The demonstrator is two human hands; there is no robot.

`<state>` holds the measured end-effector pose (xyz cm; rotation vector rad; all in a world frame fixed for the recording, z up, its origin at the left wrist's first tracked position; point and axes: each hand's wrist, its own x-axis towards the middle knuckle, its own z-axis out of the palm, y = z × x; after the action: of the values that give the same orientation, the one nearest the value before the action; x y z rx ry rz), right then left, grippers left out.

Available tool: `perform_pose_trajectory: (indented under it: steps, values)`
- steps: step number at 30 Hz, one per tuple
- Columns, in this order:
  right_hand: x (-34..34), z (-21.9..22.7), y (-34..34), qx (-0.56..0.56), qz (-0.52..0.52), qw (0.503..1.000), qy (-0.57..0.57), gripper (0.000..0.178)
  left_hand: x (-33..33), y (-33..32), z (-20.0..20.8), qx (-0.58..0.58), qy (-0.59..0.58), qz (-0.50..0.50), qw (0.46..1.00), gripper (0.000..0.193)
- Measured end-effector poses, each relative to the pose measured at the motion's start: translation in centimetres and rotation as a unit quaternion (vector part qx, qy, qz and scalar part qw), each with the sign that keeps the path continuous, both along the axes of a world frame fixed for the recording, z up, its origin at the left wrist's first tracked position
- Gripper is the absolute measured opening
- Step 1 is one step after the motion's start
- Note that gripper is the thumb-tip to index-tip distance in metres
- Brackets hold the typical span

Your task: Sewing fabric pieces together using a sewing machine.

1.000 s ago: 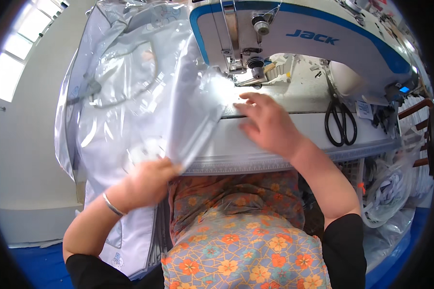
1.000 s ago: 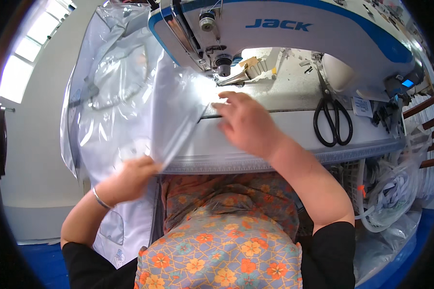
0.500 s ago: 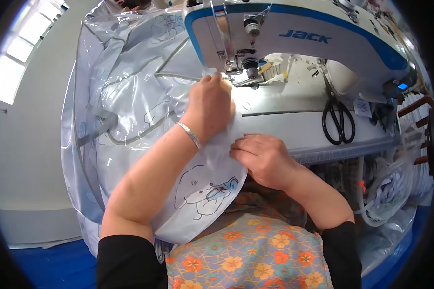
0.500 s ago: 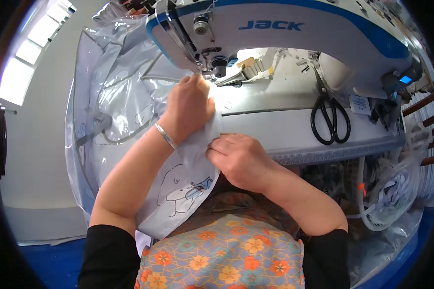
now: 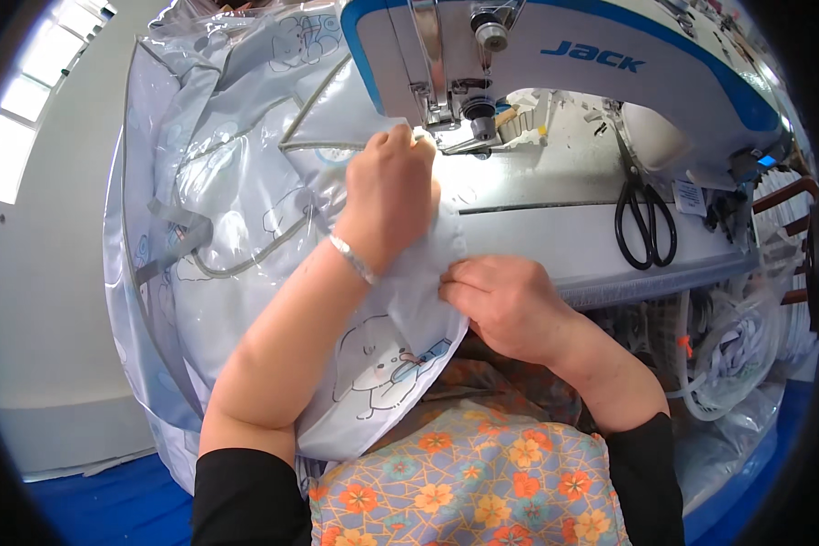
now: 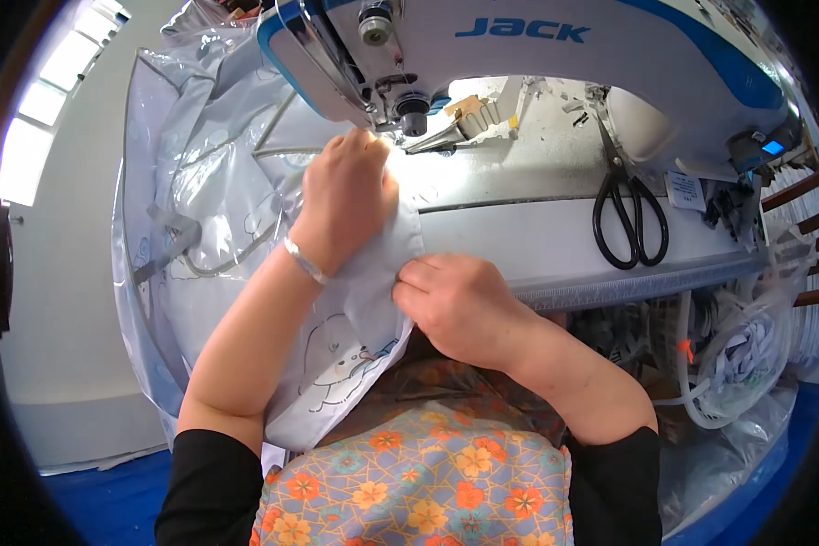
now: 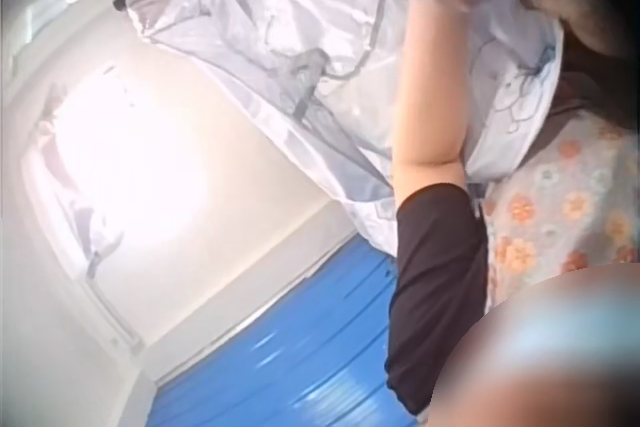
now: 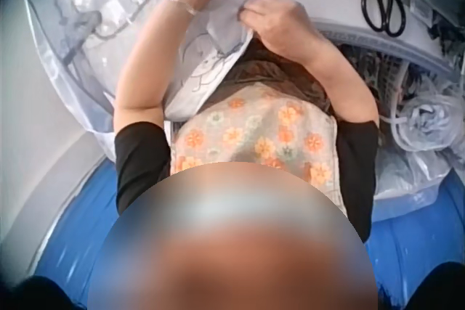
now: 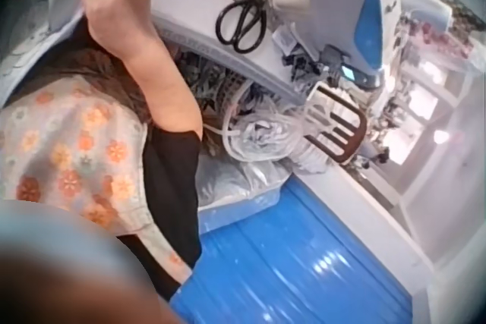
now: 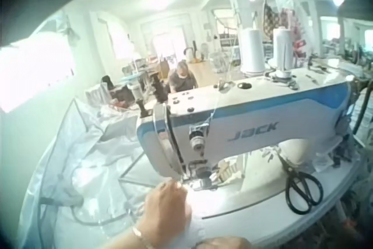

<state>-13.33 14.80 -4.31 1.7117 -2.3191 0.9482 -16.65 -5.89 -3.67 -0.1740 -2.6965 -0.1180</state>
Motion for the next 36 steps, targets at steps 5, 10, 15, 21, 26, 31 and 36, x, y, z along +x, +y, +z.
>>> perform_pose_trajectory:
  steps: [5, 10, 15, 21, 26, 31, 36]
  values:
    - [-0.4, 0.4, 0.2, -0.087, -0.016, 0.996, -0.019, 0.023, -2.7, -1.5, -0.7, 0.087, 0.02, 0.04, 0.995, 0.009]
    - [-1.3, 1.2, 1.4, -0.095, -0.02, 0.994, -0.042, 0.024, -4.1, -1.9, -0.6, 0.147, -0.025, 0.078, 0.986, 0.013]
    - [-1.0, -0.1, 1.3, -0.085, -0.022, 0.995, -0.05, 0.027, -4.1, -1.9, -0.6, 0.171, -0.009, 0.072, 0.983, 0.012]
    - [-1.5, -1.6, 0.6, -0.079, -0.056, 0.994, -0.043, 0.031, -5.4, -3.1, -1.3, 0.171, -0.029, 0.085, 0.981, 0.014]
    - [-2.5, -1.5, -0.9, -0.071, -0.054, 0.996, -0.005, 0.037, -6.2, -3.7, 1.5, 0.173, -0.018, 0.073, 0.982, 0.018]
    - [-4.0, -1.8, -1.4, -0.065, -0.052, 0.997, 0.001, 0.041, -1.6, -3.1, 4.0, 0.018, -0.177, 0.029, 0.984, 0.033]
    - [-6.2, -1.2, -3.1, -0.061, -0.027, 0.997, -0.041, 0.044, 5.4, -1.2, 5.7, -0.006, -0.03, -0.147, 0.989, 0.043]
